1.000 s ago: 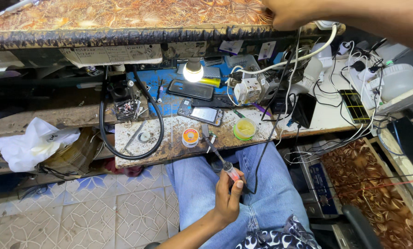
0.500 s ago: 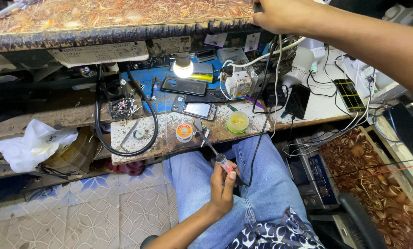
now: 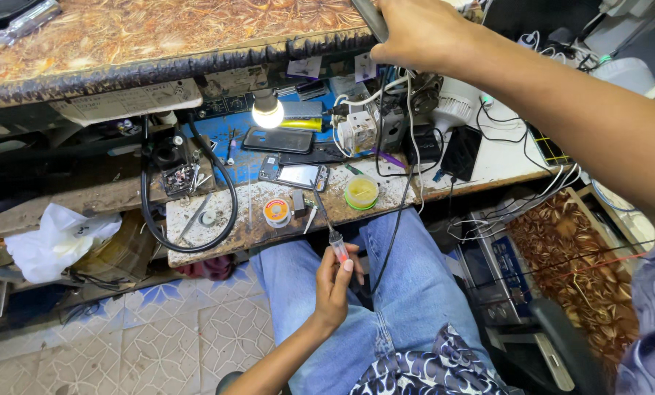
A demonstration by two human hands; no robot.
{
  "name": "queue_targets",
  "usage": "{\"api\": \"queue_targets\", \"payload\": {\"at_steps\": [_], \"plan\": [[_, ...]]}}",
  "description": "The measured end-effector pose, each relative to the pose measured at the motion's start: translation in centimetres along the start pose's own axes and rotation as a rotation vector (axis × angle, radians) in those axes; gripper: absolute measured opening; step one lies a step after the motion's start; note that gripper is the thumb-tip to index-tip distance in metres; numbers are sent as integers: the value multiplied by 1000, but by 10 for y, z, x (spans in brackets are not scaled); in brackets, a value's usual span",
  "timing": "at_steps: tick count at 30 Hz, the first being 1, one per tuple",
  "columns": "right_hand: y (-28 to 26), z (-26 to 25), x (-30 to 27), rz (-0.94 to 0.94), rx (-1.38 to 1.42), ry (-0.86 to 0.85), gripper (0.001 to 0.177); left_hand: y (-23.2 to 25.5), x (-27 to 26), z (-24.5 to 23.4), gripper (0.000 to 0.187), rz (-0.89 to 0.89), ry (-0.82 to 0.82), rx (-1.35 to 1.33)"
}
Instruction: The person holds a small white electronic component and uses a soldering iron to apply solder to its terminals. They then use a metal file to scrape the tip of the soldering iron.
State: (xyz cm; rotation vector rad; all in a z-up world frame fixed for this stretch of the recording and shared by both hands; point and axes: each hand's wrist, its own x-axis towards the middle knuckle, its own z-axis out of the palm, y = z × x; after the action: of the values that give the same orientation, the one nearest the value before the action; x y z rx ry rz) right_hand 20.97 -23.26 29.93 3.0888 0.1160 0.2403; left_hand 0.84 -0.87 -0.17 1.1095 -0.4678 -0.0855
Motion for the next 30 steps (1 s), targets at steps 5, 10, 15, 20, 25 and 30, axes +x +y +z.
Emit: {"api": "queue_targets", "payload": {"at_steps": [5, 10, 15, 20, 25, 30], "plan": [[-9, -13, -30, -22, 202, 49, 39, 12, 9, 3, 44, -57, -26, -42], [-11, -41, -109, -34, 628, 112, 65, 20, 30, 0, 44, -70, 11, -128], [-20, -39, -189, -218, 1079, 541, 54, 26, 76, 9, 32, -105, 55, -194], [-20, -28, -219, -121, 1124, 586, 54, 39, 148, 45, 33, -67, -9, -255], [-20, 1, -223, -38, 1175, 565, 64, 27, 184, 55, 36, -29, -2, -227], [-21, 34, -216, 10, 1020, 540, 68, 20, 189, 59, 43, -32, 98, -249]]}}
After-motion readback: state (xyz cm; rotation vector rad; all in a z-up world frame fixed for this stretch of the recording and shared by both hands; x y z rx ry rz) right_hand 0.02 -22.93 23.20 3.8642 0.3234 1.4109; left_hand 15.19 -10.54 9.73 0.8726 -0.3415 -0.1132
